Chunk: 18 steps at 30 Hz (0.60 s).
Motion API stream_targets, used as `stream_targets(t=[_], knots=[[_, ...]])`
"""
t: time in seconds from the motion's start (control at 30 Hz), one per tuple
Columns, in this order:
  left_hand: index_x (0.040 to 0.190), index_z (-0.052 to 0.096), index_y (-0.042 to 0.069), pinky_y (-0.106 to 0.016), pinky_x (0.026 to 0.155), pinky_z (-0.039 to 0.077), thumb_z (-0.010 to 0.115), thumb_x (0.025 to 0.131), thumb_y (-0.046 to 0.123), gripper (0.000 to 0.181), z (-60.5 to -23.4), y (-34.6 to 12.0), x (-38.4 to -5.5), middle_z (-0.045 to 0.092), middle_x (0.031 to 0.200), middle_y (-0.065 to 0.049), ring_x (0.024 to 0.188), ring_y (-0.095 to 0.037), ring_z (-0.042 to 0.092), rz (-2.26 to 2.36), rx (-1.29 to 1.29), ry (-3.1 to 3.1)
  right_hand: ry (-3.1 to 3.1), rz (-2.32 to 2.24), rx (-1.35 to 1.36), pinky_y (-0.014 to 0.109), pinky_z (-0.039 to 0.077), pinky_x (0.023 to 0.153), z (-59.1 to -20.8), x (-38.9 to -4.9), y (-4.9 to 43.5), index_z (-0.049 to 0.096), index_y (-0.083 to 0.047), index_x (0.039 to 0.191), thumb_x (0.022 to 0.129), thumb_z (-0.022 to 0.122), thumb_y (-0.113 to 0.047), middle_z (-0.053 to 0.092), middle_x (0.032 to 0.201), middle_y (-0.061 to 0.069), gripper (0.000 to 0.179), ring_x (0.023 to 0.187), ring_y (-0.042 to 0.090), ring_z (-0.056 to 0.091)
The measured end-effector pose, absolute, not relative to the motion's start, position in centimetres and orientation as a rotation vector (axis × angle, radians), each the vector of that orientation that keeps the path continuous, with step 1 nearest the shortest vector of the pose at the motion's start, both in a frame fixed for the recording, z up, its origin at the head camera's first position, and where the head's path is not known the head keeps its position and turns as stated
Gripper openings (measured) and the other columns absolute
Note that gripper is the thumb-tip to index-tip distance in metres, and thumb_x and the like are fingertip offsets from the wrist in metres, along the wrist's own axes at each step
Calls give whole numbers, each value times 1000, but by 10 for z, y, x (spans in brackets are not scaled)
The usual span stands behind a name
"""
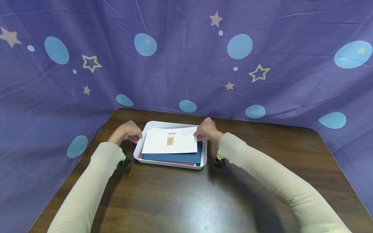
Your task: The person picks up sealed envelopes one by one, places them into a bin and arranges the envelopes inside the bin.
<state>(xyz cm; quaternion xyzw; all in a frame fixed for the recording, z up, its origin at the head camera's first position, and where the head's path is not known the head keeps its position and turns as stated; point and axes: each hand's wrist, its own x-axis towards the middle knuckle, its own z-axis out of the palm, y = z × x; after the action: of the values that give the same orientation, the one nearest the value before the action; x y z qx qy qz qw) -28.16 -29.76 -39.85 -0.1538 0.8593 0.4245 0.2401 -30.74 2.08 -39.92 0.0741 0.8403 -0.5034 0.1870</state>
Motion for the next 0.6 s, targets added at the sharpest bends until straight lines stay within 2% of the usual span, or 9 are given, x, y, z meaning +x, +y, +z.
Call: stream_targets(t=[0.27,0.5,0.6], knots=[[79,58,-1,-20,58,63,60,82,-8,8,-400,-297,-282,56,68,-3,57,-10,62,1157,-430,2353,2420,-1371,227,41,68,74,-409,-307,18,68,12,93,76,79,12,71,94,23,20,56,22,69],[77,59,0,-21,59,64,60,82,-8,9,-400,-297,-282,56,68,-3,58,-10,63,1142,-436,2356,2470,-1310,234,39,68,71,-413,-311,16,70,10,91,76,81,10,70,87,18,19,52,19,66],[78,59,-1,-21,59,64,59,82,-8,8,-399,-297,-282,57,69,-4,58,-11,63,1140,-438,2356,2490,-1270,236,37,68,70,-413,-312,15,71,9,92,75,82,9,71,89,19,20,54,20,69]])
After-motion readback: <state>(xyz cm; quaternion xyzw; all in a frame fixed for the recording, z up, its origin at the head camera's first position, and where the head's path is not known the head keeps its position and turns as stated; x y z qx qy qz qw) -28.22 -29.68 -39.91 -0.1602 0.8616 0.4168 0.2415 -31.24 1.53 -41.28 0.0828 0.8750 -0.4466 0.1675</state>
